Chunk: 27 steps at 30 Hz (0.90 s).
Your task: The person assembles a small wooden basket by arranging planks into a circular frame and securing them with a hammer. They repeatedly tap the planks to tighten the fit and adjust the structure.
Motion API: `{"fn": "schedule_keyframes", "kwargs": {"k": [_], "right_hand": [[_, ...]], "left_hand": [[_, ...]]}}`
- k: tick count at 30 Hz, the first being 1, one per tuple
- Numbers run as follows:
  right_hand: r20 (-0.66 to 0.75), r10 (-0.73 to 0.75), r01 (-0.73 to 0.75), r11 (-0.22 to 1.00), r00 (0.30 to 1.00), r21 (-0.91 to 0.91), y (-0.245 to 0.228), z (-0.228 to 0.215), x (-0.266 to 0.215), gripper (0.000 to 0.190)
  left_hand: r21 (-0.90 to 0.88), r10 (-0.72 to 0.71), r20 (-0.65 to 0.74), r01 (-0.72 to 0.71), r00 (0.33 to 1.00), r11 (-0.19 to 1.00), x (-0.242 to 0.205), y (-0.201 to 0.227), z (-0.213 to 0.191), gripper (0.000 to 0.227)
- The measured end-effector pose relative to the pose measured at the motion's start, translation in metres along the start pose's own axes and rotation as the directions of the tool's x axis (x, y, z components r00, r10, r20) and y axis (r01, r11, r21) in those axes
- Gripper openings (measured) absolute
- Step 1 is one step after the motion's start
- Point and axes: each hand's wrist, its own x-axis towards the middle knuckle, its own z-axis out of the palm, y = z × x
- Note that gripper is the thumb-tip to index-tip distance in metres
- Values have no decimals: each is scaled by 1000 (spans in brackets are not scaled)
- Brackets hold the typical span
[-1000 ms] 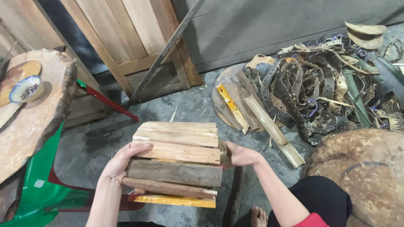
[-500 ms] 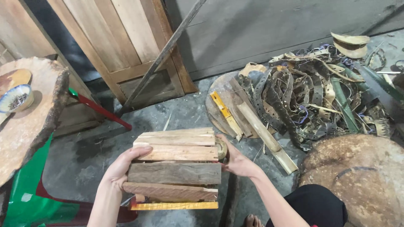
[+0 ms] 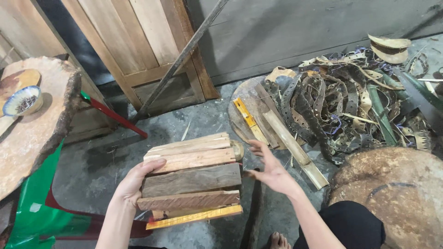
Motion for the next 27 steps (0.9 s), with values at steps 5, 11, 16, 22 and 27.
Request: {"fn": "schedule_keyframes", "kwargs": {"k": [5, 11, 16, 22, 27], "right_hand": [[-193, 207, -250, 940, 959, -232, 212, 30, 20, 49], [-202, 504, -536, 710, 840, -456, 423, 121, -41, 62], [-441, 632, -770, 547, 638, -329, 428, 156, -63, 85], [-473, 470, -659, 625, 745, -419, 483, 163, -68, 83], [-522, 781, -939, 297, 344, -174, 465, 144, -33, 82]], "left_hand": [[-14, -22, -20, 22, 1000, 1000, 1, 2, -3, 36], [-2, 42, -48, -42, 998, 999, 13, -6, -8, 26], [-39, -56, -124, 51, 991, 998, -6, 4, 4, 24], [-175, -103, -82, 87, 991, 981, 7, -15, -4, 38], [-119, -31, -151, 12, 988, 993, 18, -12, -13, 31]]}}
